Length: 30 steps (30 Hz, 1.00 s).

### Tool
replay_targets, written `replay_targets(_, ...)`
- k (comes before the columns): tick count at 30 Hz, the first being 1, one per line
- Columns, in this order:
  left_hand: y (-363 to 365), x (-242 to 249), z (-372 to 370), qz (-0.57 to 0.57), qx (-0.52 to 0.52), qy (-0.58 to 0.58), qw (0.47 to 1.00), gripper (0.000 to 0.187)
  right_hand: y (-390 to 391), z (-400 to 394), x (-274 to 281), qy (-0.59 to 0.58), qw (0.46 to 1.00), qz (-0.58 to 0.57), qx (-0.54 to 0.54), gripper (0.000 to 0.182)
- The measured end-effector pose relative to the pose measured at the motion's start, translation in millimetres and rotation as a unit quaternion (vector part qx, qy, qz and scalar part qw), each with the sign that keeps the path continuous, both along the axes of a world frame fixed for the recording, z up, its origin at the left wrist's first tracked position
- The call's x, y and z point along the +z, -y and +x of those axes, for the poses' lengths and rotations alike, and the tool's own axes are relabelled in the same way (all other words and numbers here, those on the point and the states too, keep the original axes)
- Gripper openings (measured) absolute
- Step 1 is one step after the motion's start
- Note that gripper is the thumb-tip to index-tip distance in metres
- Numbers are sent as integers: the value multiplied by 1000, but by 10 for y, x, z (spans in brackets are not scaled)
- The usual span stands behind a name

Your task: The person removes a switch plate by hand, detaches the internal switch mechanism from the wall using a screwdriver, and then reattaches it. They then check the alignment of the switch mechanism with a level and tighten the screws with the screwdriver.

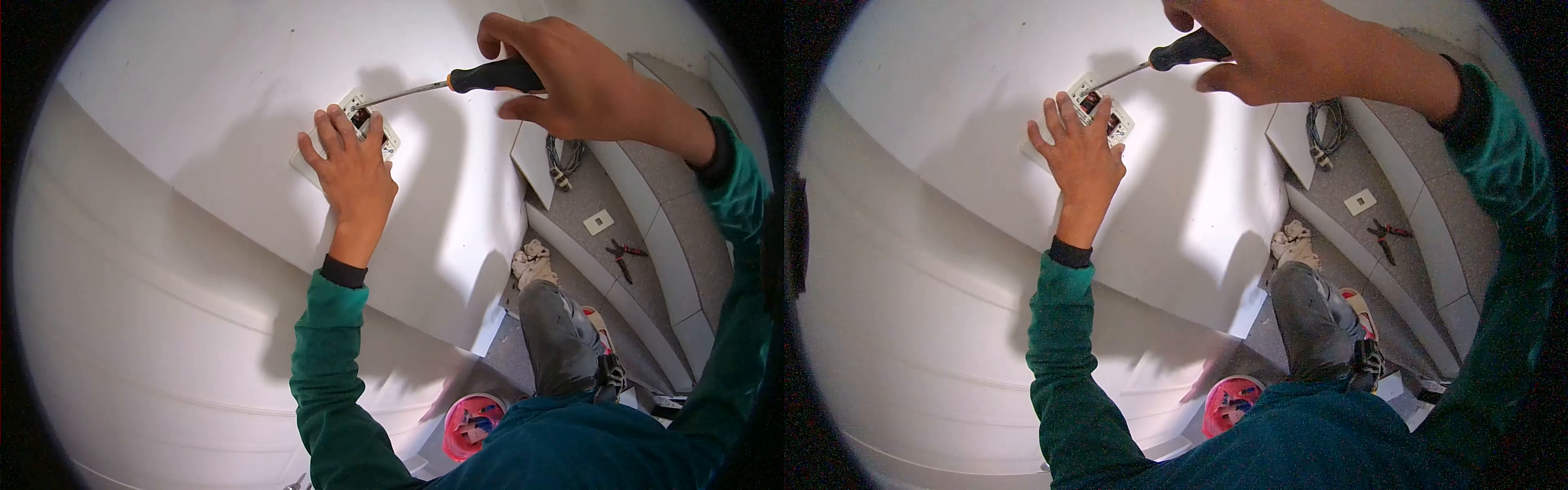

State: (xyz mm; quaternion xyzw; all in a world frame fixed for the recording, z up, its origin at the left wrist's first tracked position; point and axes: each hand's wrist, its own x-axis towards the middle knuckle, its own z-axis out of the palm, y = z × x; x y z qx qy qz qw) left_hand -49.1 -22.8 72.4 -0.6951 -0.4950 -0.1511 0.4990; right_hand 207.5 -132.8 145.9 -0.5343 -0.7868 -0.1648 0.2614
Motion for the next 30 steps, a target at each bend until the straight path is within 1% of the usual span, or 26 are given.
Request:
replay_targets(1,2,-1,2,0,1,0,1000,73,-46,39,-29,63,991,100,58,25)
replay_targets(2,3,-5,4,1,3,0,1000,74,-74,58,-57,124,966,197,115,26)
replay_targets(3,8,-13,2,2,5,0,1000,75,-86,65,-98,125,966,197,115,26)
replay_targets(5,28,-25,-11,6,-3,0,1000,75,-99,73,-152,143,962,231,34,28)
replay_targets(6,35,-27,-16,12,-13,-1,1000,75,-109,78,-153,144,961,232,35,28)
replay_targets(8,55,-31,-33,21,-17,-3,1000,74,-124,76,-142,93,957,261,87,33)
replay_targets(9,57,-32,-44,29,-21,-4,999,72,-118,83,-119,92,957,261,88,33)
replay_targets(11,27,-42,-97,33,-31,-5,999,69,-107,92,-62,151,951,243,118,36)
replay_targets(12,21,-43,-116,38,-41,-8,998,66,-107,91,-72,151,951,243,120,36)
replay_targets(14,32,-45,-119,36,-46,-5,998,64,-81,83,-110,103,978,166,74,37)
replay_targets(15,37,-35,-119,36,-53,-3,998,61,-72,73,-102,103,978,166,76,37)
replay_targets(16,24,-30,-128,37,-51,-2,998,61,-67,62,-79,69,976,179,100,34)
replay_targets(17,15,-37,-143,37,-69,3,997,60,-63,47,-65,35,973,191,123,30)
replay_targets(18,9,-39,-155,38,-86,8,996,59,-99,66,-55,36,973,191,127,30)
replay_targets(19,11,-33,-160,40,-83,10,996,59,-156,117,-42,119,947,256,150,31)
replay_targets(20,5,-33,-168,37,-90,13,995,59,-187,116,-24,201,911,317,170,31)
replay_targets(21,-2,-35,-175,33,-97,15,995,58,-183,96,-49,202,910,318,172,31)
replay_targets(22,-2,-39,-178,33,-96,17,995,58,-147,69,-91,156,956,229,91,32)
replay_targets(23,-4,-41,-178,39,-101,16,994,57,-126,50,-108,108,985,136,8,33)
replay_targets(24,-7,-41,-178,45,-107,15,993,56,-138,58,-98,109,985,137,9,33)
replay_targets(27,-9,-36,-174,44,-93,11,995,56,-213,142,-68,98,966,197,133,34)
replay_targets(28,-1,-35,-174,44,-92,12,995,56,-236,174,-98,99,966,196,135,34)
replay_targets(30,29,-28,-171,42,-122,20,991,52,-233,175,-139,218,920,304,117,42)
